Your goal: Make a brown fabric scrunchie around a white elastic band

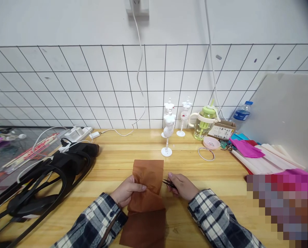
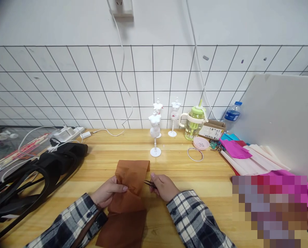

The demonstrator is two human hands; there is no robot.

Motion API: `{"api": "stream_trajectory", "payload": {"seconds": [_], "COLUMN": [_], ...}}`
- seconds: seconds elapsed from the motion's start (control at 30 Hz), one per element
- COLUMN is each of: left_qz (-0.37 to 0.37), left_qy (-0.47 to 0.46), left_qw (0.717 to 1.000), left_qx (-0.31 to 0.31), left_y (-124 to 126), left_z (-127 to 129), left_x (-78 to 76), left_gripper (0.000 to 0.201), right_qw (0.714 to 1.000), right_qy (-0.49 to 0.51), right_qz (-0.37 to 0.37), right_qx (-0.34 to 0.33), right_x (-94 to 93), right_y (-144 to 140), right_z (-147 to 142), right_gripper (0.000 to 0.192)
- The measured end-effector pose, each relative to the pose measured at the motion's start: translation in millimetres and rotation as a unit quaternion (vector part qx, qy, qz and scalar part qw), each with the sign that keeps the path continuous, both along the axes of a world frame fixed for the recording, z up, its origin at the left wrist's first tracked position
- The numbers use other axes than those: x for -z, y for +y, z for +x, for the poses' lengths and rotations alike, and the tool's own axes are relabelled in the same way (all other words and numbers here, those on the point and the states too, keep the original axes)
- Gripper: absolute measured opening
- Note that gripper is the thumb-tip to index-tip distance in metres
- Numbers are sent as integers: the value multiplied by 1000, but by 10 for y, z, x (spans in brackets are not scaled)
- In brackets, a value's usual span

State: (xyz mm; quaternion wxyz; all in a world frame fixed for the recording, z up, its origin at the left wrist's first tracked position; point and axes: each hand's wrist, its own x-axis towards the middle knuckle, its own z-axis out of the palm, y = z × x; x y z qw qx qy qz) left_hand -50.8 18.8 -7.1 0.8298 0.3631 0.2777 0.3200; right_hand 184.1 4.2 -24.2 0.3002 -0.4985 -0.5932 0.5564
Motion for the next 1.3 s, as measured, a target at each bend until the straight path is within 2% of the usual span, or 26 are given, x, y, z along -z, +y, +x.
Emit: {"api": "stream_trajectory", "payload": {"seconds": [0.1, 0.2, 0.27, 0.4, 0.6, 0.83, 1.17, 1.3], "left_qz": [1, 0, 2, 2, -1, 1, 10, 3], "left_qy": [13, 15, 12, 3, 12, 16, 25, 26], "left_qw": [1000, 997, 997, 999, 1000, 1000, 999, 1000], "left_qx": [16, 70, 81, 51, 11, 13, 25, 12], "left_y": [-14, -39, -47, -26, 11, 19, 6, 4], "left_z": [17, 39, 47, 34, -3, -2, 6, 13], "left_x": [-5, -49, -73, -62, -11, -13, -31, -49], "left_gripper": [39, 41, 44, 46, 37, 36, 33, 39], "right_qw": [999, 993, 989, 989, 989, 986, 975, 971], "right_qy": [-39, -108, -130, -129, -146, -155, -205, -218], "right_qz": [1, 42, 68, 59, 14, 59, 90, 99], "right_qx": [2, -7, -21, -34, -7, 8, -9, -20], "right_x": [-12, -23, -23, -41, -67, 48, -57, -64], "right_y": [-15, -22, -23, -37, -46, 7, 5, 6], "right_z": [5, 25, 39, 47, 34, 50, 54, 54], "right_gripper": [69, 71, 71, 68, 67, 65, 60, 60]}}
